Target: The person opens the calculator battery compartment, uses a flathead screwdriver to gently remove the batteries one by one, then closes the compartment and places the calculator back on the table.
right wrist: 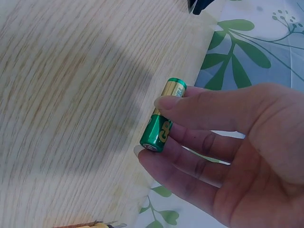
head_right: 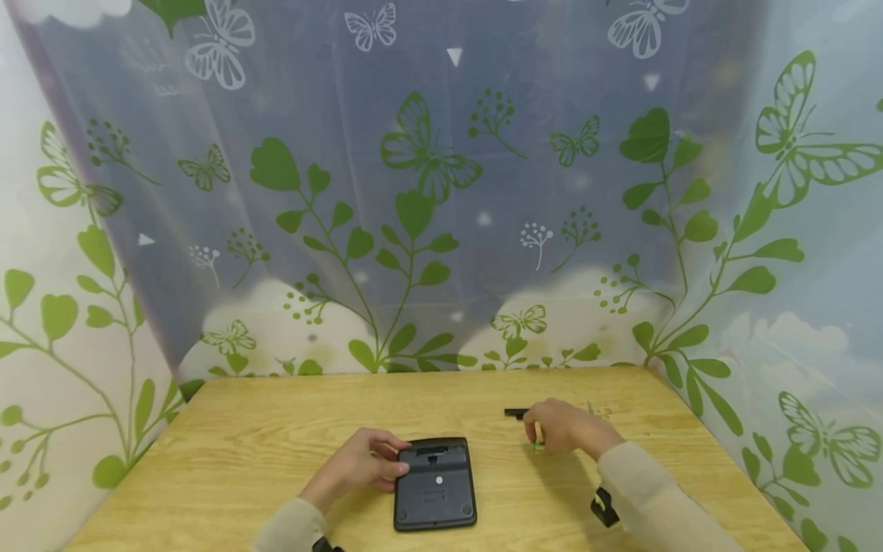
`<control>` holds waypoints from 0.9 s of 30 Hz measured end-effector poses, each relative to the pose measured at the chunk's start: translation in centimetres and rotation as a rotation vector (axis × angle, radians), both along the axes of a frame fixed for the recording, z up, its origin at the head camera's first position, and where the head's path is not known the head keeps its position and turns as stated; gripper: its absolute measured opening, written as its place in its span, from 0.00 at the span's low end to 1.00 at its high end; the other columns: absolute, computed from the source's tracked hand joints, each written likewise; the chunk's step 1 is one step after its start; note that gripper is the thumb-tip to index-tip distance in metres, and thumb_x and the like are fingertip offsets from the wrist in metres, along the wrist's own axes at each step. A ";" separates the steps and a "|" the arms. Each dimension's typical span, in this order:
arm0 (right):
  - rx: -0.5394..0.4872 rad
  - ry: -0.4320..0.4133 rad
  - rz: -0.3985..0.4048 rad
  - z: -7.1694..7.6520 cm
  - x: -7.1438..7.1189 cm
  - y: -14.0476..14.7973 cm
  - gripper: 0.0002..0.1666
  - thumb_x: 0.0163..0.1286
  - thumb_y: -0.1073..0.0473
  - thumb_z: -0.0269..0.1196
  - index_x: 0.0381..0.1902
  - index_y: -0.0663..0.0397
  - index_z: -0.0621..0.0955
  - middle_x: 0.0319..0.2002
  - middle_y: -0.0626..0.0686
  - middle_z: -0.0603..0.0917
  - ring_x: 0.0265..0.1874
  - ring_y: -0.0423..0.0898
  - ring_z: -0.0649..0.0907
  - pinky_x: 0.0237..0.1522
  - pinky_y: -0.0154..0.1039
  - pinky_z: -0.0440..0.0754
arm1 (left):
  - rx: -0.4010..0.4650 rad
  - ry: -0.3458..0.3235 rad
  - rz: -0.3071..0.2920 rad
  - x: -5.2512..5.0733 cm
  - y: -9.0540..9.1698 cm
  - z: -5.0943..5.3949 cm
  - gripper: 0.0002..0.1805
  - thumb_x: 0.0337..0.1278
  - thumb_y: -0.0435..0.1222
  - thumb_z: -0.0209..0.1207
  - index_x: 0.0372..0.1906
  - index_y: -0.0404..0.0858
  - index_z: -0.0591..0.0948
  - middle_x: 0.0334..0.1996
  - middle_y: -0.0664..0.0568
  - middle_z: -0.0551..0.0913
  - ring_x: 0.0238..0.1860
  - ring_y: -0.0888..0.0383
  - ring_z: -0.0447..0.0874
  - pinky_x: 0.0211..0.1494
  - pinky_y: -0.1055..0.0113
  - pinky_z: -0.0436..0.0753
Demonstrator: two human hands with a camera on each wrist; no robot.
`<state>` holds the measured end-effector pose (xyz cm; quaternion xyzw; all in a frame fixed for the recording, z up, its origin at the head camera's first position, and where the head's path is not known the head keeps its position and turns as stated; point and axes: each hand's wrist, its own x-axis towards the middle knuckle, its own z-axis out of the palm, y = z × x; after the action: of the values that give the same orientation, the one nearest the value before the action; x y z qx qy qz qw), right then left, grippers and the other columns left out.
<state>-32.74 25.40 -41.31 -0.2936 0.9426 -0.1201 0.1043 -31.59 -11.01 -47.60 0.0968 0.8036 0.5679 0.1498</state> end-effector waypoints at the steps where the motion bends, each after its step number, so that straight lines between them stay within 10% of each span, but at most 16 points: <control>1: 0.000 -0.003 -0.005 -0.1 0.0 0.1 0.15 0.61 0.76 0.69 0.33 0.50 0.82 0.27 0.49 0.81 0.24 0.36 0.74 0.26 0.32 0.74 | -0.002 -0.002 0.002 0.0 0.0 0.0 0.20 0.54 0.24 0.72 0.54 0.33 0.86 0.39 0.41 0.82 0.31 0.56 0.87 0.36 0.59 0.94; 27: -0.011 -0.043 -0.100 -0.6 -0.7 2.1 0.16 0.60 0.77 0.70 0.34 0.50 0.82 0.28 0.49 0.79 0.26 0.40 0.73 0.28 0.35 0.75 | 0.000 0.012 0.004 -0.2 0.0 -0.4 0.20 0.54 0.24 0.72 0.54 0.33 0.86 0.40 0.41 0.82 0.31 0.55 0.87 0.36 0.59 0.94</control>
<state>-33.41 27.45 -41.90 -0.2438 0.9530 -0.1366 0.1168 -31.82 -10.96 -48.01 0.0987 0.8048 0.5674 0.1436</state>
